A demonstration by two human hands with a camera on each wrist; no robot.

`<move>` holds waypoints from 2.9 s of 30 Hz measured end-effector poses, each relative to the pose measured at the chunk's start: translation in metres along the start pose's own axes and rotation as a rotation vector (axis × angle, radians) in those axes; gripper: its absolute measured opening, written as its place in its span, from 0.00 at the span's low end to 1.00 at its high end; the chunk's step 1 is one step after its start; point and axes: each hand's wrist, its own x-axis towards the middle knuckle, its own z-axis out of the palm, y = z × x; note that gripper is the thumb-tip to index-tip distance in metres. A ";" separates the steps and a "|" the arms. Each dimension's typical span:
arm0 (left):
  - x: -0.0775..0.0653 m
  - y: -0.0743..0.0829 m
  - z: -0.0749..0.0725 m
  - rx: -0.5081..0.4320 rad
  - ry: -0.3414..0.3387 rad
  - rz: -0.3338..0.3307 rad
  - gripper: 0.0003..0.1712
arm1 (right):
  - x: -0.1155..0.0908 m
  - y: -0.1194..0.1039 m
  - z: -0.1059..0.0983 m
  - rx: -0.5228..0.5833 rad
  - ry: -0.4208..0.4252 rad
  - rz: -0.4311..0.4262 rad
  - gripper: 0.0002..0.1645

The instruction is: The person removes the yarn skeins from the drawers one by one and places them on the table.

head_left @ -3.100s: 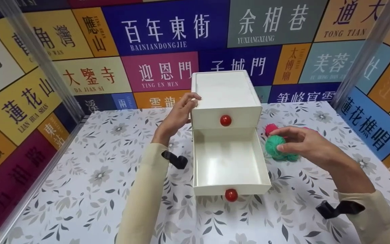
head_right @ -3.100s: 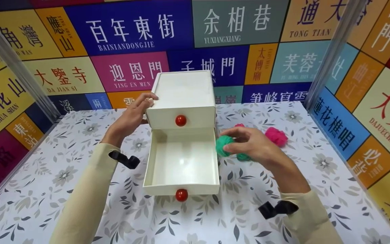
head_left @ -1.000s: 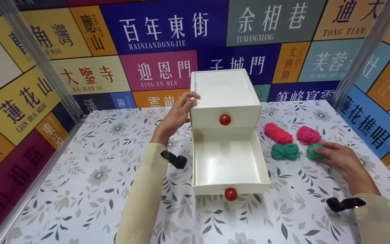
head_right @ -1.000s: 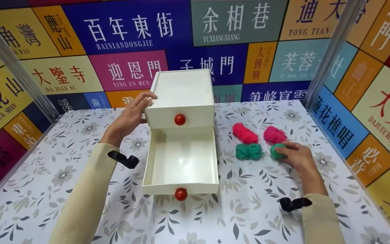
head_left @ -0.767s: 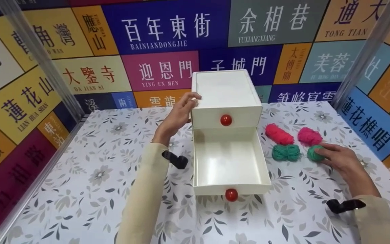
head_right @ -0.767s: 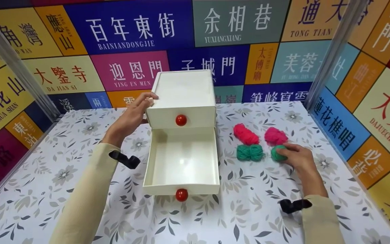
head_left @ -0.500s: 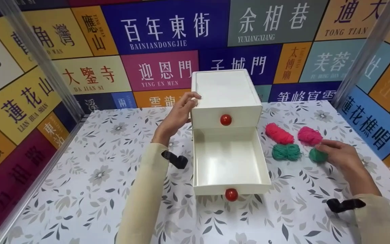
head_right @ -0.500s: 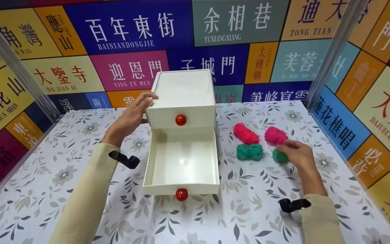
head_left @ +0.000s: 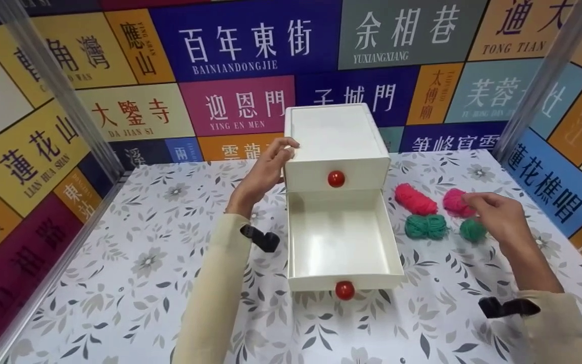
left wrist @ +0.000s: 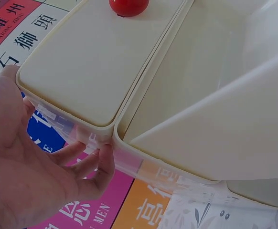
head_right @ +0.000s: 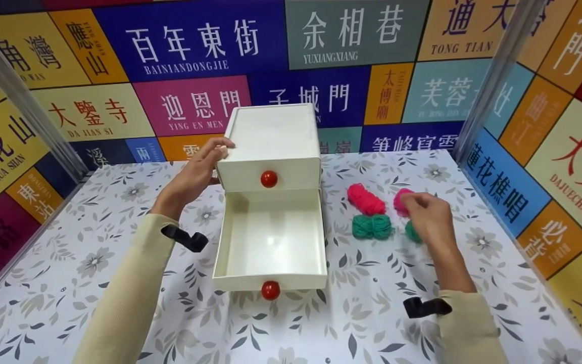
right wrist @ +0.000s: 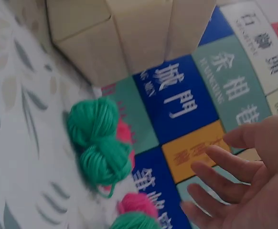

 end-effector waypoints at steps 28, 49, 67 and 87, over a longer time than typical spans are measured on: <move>0.002 0.003 0.000 -0.023 -0.006 -0.003 0.14 | -0.099 -0.073 0.049 -0.042 -0.229 -0.397 0.23; 0.002 0.002 0.000 -0.028 -0.003 -0.002 0.14 | -0.146 -0.069 0.091 0.083 -0.632 -0.463 0.17; 0.002 0.000 0.001 -0.035 0.007 -0.005 0.14 | -0.142 -0.051 0.128 -0.146 -0.778 -0.342 0.25; 0.002 0.002 0.002 -0.046 0.002 0.022 0.14 | -0.134 -0.036 0.160 0.308 -0.969 -0.075 0.32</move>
